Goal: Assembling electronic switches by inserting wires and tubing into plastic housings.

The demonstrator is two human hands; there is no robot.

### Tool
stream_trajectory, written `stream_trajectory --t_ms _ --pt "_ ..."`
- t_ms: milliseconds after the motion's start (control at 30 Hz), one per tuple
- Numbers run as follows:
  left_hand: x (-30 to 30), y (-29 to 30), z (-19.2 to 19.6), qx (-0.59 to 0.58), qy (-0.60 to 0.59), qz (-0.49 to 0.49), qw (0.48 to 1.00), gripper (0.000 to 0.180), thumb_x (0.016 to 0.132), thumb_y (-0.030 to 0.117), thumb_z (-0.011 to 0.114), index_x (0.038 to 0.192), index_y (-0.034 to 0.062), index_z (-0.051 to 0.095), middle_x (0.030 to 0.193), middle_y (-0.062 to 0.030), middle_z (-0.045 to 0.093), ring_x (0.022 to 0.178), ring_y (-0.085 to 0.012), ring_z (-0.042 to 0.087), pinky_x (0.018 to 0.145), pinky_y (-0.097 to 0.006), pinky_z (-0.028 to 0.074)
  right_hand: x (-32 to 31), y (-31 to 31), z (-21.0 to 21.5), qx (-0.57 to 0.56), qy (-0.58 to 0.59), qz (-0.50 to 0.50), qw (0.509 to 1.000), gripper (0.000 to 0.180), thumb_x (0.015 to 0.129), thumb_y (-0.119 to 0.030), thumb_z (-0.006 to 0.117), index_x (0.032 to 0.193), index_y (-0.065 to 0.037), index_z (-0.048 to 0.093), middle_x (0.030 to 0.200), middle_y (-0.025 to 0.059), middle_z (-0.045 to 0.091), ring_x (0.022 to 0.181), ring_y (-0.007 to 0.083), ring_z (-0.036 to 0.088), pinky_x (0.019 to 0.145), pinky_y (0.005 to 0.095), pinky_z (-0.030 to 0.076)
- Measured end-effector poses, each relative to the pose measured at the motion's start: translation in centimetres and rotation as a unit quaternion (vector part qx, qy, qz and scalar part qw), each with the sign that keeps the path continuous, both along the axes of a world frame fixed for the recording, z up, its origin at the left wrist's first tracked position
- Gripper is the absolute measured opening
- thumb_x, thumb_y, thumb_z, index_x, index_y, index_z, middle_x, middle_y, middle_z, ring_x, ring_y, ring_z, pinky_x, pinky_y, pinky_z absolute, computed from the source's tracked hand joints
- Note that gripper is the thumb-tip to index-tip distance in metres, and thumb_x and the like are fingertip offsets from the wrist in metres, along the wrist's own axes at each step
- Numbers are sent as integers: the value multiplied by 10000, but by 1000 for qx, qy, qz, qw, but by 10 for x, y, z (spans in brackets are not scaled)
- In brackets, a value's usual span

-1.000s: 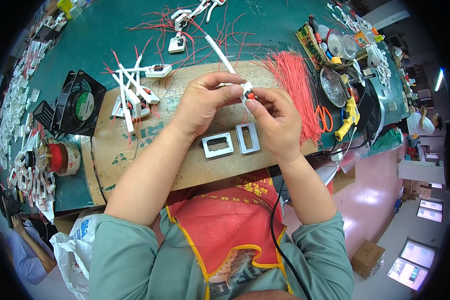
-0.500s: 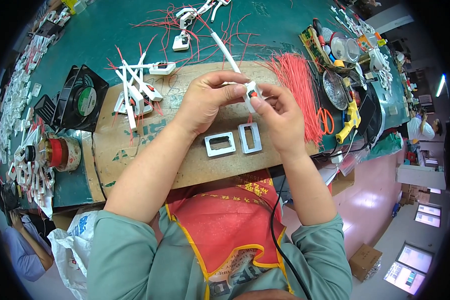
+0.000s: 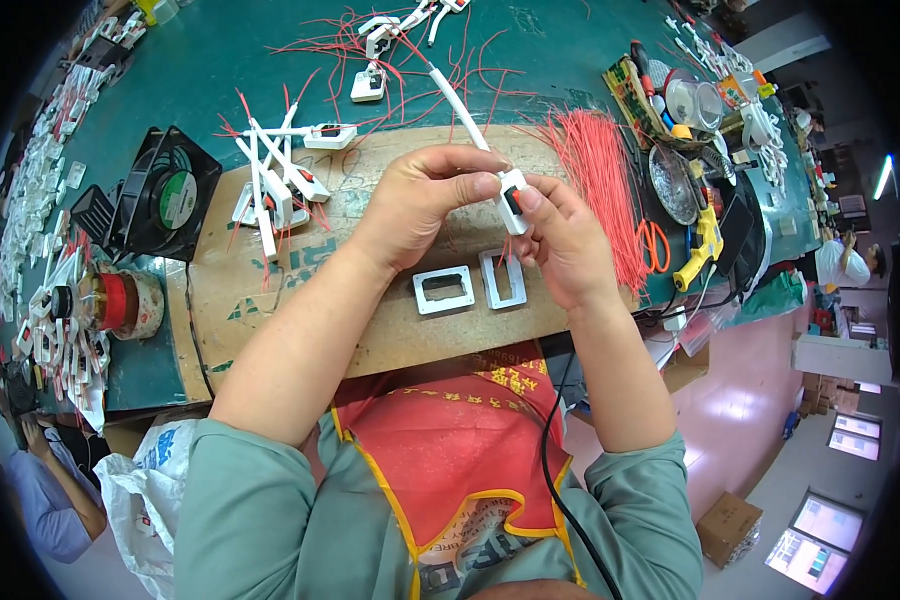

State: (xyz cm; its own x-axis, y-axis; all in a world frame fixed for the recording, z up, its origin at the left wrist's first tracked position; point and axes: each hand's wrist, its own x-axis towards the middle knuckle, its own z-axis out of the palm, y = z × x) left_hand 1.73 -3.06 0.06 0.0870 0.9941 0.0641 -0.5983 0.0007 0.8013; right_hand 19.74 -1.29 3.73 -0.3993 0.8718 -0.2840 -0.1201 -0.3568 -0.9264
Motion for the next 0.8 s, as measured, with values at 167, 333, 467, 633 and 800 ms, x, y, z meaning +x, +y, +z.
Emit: stream_trajectory --t_ms 167,333,467,633,800 --pt "0 -1 4 -1 26 7 1000 234 827 60 681 1048 -13 651 1075 -139 651 1021 -226 608 944 -355 464 -1 0 -3 16 33 2 999 416 863 -251 694 1155 -8 524 793 14 598 575 64 510 490 182 393" --pt "1 0 2 6 44 24 999 232 839 50 660 1057 -30 645 1074 -140 652 1010 -217 613 937 -342 468 -4 4 -5 17 29 9 999 422 866 -235 689 1179 -11 516 791 15 596 565 67 510 486 184 392" --pt "1 -2 5 -17 30 44 998 219 832 61 671 1037 -19 664 1016 -97 667 969 -169 615 899 -305 477 -8 1 1 -1 23 19 1000 402 903 -268 634 1189 -5 530 788 19 593 549 80 532 482 188 399" --pt "4 5 4 46 30 67 996 365 881 115 630 1222 5 559 1048 -111 651 921 -170 629 843 -304 506 -6 4 10 27 11 -8 1000 388 942 -265 567 1223 0 535 805 36 613 547 95 558 477 202 420" --pt "0 4 3 -12 -43 146 988 548 959 292 524 1389 44 290 987 -125 621 794 -168 632 702 -280 507 -26 24 31 69 8 21 997 372 952 -242 545 1219 16 538 824 39 624 629 85 575 534 197 444"
